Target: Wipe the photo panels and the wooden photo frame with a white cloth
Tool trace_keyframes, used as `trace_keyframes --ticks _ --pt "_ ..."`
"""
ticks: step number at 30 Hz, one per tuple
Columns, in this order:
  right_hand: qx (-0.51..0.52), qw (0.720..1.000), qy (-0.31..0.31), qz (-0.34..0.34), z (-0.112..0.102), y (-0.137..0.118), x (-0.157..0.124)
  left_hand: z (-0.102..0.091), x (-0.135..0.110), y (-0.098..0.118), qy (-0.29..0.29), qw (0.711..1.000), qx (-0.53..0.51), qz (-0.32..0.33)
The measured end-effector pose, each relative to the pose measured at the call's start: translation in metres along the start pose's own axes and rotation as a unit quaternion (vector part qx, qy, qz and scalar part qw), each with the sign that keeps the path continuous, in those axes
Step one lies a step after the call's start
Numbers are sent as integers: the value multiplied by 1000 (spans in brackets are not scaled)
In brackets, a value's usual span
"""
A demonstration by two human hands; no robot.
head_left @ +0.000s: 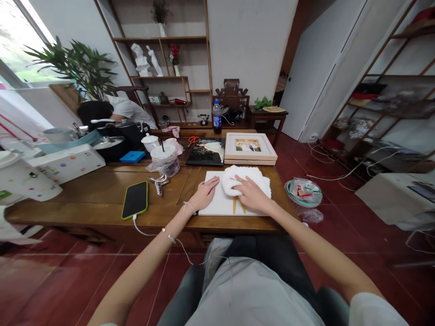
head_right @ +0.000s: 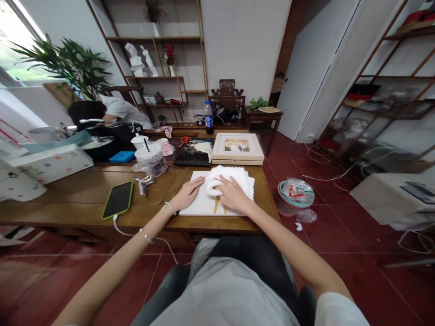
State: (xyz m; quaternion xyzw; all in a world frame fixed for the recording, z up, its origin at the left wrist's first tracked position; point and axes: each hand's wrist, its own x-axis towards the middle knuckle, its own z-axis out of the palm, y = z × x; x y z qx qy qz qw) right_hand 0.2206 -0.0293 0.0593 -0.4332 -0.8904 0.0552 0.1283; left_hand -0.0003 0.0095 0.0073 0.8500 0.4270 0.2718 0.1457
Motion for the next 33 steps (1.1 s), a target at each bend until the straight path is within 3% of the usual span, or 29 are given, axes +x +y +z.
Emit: trace_keyframes --ticks 4,7,17,21,25,30,33 --pt "-30 999 6 29 2 10 18 0 0 -2 -2 1000 -2 4" --pt "-40 999 -4 14 -1 6 13 0 0 -3 -5 1000 -3 4" --pt "6 992 -104 -77 -28 -52 -67 -3 -1 5 -7 1000 3 -10" --pt "57 984 -137 -103 -40 -59 -87 -2 -1 5 -7 1000 10 -6" --pt "99 981 -148 -73 -46 -44 -88 -1 -1 3 -5 1000 5 -5" --pt "25 999 -41 17 -36 -6 -73 -1 -1 3 -9 1000 3 -14" --pt "-30 999 -18 36 -25 24 -53 -1 -1 4 -10 1000 5 -14"
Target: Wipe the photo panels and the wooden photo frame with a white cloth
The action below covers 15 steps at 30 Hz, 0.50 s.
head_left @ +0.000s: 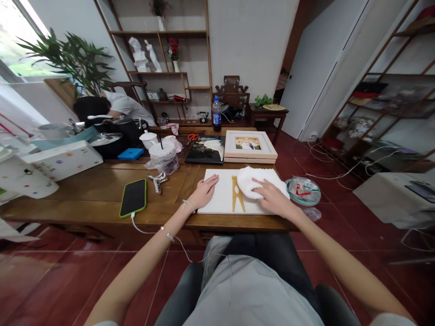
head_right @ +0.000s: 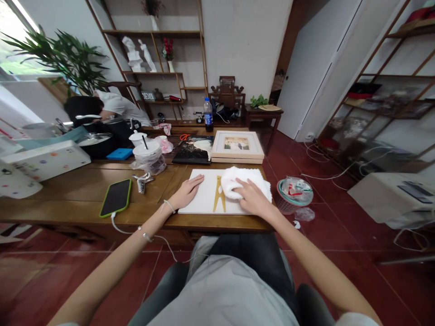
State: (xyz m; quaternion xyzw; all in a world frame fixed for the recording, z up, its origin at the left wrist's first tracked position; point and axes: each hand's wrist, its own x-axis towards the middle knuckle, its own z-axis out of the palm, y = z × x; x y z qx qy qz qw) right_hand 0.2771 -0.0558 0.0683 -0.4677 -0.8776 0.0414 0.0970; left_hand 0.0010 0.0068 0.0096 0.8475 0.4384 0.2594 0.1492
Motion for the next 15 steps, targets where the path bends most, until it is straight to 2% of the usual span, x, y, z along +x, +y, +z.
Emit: trace_keyframes --ticks 4,7,10,15 --pt "-42 998 -4 36 8 28 34 0 0 -1 3 1000 -4 4" --pt "-56 998 -15 18 9 31 44 -1 0 -1 8 1000 -9 6" --pt "-69 997 -21 -7 9 20 32 -1 0 0 11 1000 -13 7" --pt "-55 997 -44 -42 2 -17 -22 0 -1 0 14 1000 -16 7"
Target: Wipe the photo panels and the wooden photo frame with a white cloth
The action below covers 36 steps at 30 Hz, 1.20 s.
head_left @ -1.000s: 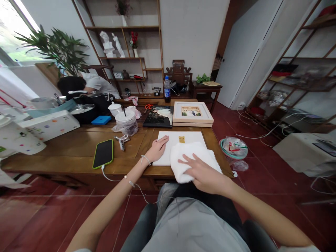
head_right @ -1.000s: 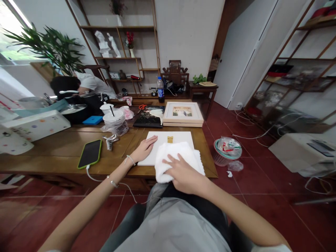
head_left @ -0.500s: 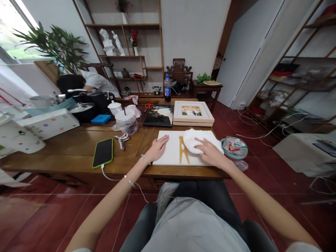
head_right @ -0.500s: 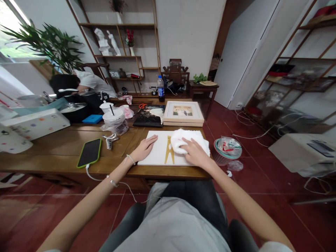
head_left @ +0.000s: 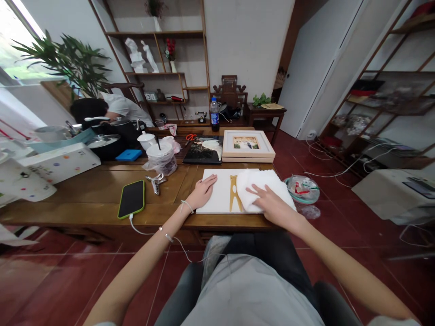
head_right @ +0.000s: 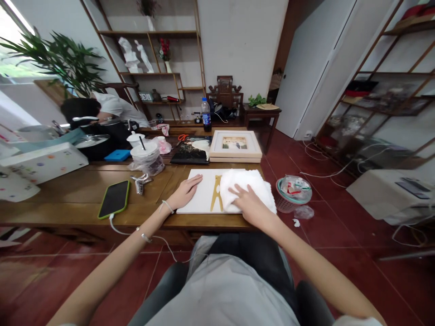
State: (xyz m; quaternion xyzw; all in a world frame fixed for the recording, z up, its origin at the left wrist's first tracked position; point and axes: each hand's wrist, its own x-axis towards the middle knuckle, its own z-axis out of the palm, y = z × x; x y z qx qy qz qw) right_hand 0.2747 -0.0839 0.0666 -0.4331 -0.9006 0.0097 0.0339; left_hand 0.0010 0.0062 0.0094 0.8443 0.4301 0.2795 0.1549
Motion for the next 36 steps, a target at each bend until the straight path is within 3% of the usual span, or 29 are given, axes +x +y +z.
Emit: trace_keyframes --ticks 4,8,18,23,28,36 --pt "22 999 -34 -13 -9 -25 -35 1 0 -1 4 1000 9 3" --pt "46 999 -27 1 -13 -22 -37 2 0 -1 1 1000 15 1" --pt "8 998 59 30 13 44 52 0 1 0 -4 1000 7 -5" --pt "-14 996 76 49 17 53 75 0 1 -3 -6 1000 10 3" --pt "-1 998 56 21 11 36 53 -1 1 0 -8 1000 14 0" --pt "46 999 16 -11 -5 -24 -23 -1 1 1 -12 1000 26 -1"
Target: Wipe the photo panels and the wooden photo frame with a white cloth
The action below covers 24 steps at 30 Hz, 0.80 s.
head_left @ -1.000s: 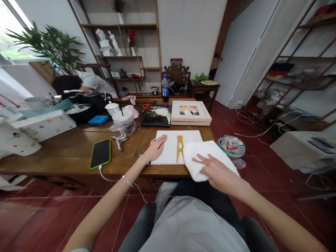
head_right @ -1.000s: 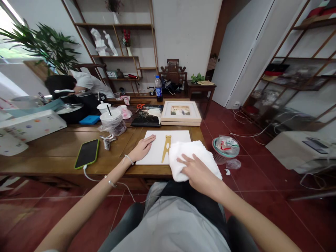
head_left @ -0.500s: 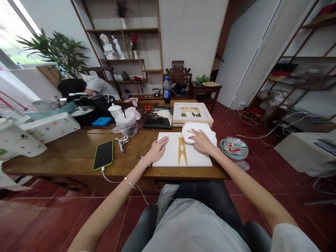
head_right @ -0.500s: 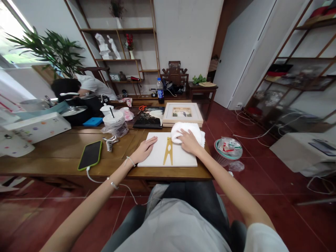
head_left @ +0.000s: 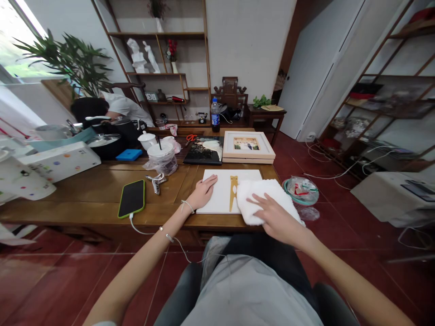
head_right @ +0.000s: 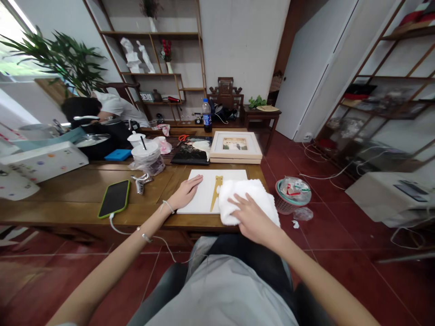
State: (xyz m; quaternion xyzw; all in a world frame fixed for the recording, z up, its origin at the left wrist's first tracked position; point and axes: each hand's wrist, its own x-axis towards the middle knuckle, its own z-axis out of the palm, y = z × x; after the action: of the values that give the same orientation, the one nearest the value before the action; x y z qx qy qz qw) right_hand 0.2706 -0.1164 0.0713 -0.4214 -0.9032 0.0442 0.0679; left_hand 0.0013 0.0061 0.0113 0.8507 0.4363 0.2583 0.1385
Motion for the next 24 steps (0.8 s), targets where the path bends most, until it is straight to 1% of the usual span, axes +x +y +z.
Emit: trace_keyframes --ticks 2,4,6,8,10,12,14,15,17,19,21,24 --pt "13 1000 -3 -14 -2 -8 -16 0 0 0 1 1000 -1 -1" --pt "28 999 3 -24 -3 -10 -26 0 0 0 3 1000 -1 -2" --pt "40 999 14 -20 -4 -4 -29 1 0 1 6 1000 -2 -2" --pt "39 999 21 11 -4 5 -23 1 0 1 8 1000 -2 -3" --pt "24 998 20 56 -4 18 -8 1 0 0 9 1000 -3 -3" --pt "3 995 20 101 -5 32 15 1 0 -1 10 1000 -5 0" --pt "-14 991 22 130 -7 46 41 2 0 -3 9 1000 -7 3" --pt "-20 991 24 133 -8 51 55 2 1 -3 9 1000 -8 4" --pt "-24 992 25 125 -13 60 81 3 1 -5 10 1000 -10 3" --pt "-22 994 26 107 -18 63 105 4 1 -5 11 1000 -13 1" --pt "-17 996 21 84 -22 60 126 4 1 -6 14 1000 -16 2" --pt "-16 999 -2 43 -23 46 152 3 1 -6 19 1000 -16 10"
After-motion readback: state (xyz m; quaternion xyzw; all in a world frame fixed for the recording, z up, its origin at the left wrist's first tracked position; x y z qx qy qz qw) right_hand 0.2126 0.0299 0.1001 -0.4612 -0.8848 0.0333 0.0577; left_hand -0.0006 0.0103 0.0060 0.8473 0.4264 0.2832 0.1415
